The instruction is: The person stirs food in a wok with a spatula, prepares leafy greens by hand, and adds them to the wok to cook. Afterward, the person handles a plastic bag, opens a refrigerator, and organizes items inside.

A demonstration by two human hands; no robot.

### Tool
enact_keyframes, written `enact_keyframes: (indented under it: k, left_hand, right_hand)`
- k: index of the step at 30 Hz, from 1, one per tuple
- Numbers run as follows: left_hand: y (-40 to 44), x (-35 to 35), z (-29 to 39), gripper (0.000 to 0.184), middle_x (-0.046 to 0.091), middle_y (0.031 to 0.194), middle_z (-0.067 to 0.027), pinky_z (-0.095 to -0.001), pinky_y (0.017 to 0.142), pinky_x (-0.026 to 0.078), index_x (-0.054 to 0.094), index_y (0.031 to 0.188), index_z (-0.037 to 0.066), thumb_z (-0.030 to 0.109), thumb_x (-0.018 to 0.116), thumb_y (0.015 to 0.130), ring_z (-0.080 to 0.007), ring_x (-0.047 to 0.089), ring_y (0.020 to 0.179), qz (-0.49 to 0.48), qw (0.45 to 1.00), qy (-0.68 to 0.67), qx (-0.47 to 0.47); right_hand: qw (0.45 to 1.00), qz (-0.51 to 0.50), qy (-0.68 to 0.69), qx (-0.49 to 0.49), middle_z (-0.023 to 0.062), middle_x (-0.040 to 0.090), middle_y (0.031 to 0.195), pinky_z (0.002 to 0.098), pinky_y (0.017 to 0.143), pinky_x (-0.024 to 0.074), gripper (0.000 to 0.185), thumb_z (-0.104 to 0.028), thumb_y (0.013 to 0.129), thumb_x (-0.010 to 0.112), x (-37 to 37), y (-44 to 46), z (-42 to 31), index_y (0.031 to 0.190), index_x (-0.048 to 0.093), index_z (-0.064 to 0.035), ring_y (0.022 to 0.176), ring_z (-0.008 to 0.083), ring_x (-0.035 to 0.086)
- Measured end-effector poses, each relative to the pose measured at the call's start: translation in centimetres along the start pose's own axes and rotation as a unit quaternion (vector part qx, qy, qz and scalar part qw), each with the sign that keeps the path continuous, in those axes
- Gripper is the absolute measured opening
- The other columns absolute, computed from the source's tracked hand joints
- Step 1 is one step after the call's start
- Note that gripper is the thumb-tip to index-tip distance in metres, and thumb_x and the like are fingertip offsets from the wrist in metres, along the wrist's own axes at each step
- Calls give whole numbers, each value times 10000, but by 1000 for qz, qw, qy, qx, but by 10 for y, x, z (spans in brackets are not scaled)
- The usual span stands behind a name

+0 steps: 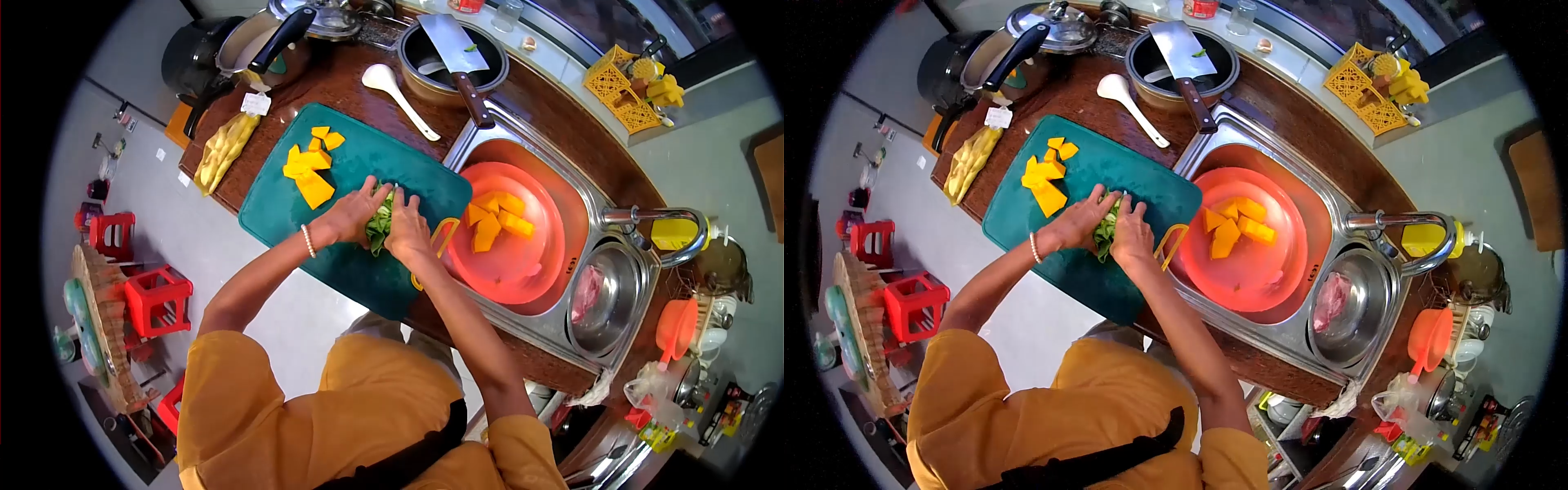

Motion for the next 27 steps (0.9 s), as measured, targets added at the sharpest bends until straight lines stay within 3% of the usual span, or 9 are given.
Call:
enact_keyframes:
  k: [1,8,12,13,16,18,20,22,27]
  left_hand:
    - [-1,-3,0,1032,329,1244,-207,-403,844,464,266,1305,72,92,839,447,-397,483,1050,4,1000,-19,0]
    - [-2,7,-8,792,373,1131,-183,-413,866,429,321,1220,73,9,710,533,-411,453,1021,98,984,-150,7]
    - [-1,6,-8,687,408,1086,-190,-389,872,408,338,1189,43,12,676,592,-405,458,993,132,970,-188,84]
    - [0,7,-10,665,421,1075,-172,-344,898,385,341,1183,40,-14,650,597,-333,462,1005,114,966,-219,75]
    - [7,12,-14,643,439,1041,-145,-308,902,376,349,1171,35,-35,619,591,-254,455,1004,50,927,-370,24]
    - [12,-3,-1,640,449,980,-83,-267,827,414,329,1187,15,-70,561,597,-182,462,933,44,913,-399,80]
    - [14,-18,17,657,458,969,-68,-240,720,445,303,1211,8,-86,547,608,-155,483,869,-7,897,-442,-3]
    - [17,-31,37,694,483,955,-56,-221,571,428,247,1264,-5,-96,549,647,-123,497,767,-26,905,-424,-14]
    - [28,-39,114,802,492,1068,-80,-237,620,456,153,1358,-9,-101,534,658,-137,514,826,-34,913,-403,59]
  right_hand:
    - [999,20,41,-11,204,390,1177,428,838,458,788,33,611,677,-1,-3,-1,1300,305,-58,1006,412,517]
    - [958,165,215,-96,193,512,1081,406,849,435,642,59,593,631,11,-3,14,1197,434,-28,1025,392,509]
    - [915,206,322,-132,213,572,1026,393,831,442,542,49,600,610,12,-3,19,1124,489,-19,993,383,531]
    - [908,202,342,-135,218,582,1013,392,826,444,516,44,604,606,11,-2,19,1106,501,-17,983,382,538]
    - [902,209,346,-151,227,588,976,395,805,450,477,28,615,600,-4,-4,17,1082,506,-7,954,390,550]
    - [902,225,338,-147,230,589,973,393,797,451,453,14,621,601,-17,-5,18,1065,515,-5,951,390,551]
    - [891,239,353,-159,231,592,963,396,794,451,441,7,625,605,-36,-12,20,1057,519,0,949,388,553]
    - [878,266,367,-156,236,594,956,400,788,451,419,5,634,600,-59,-27,26,1046,522,11,945,390,557]
    - [843,361,371,-146,209,607,871,387,741,466,408,-17,594,627,-101,-80,75,991,535,0,850,362,593]
Point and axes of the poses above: each hand's wrist, its own y-axis towards the middle knuckle, its own x-axis out of the palm, z = x × y, the point moved 7 cm from there along y, towards the middle knuckle
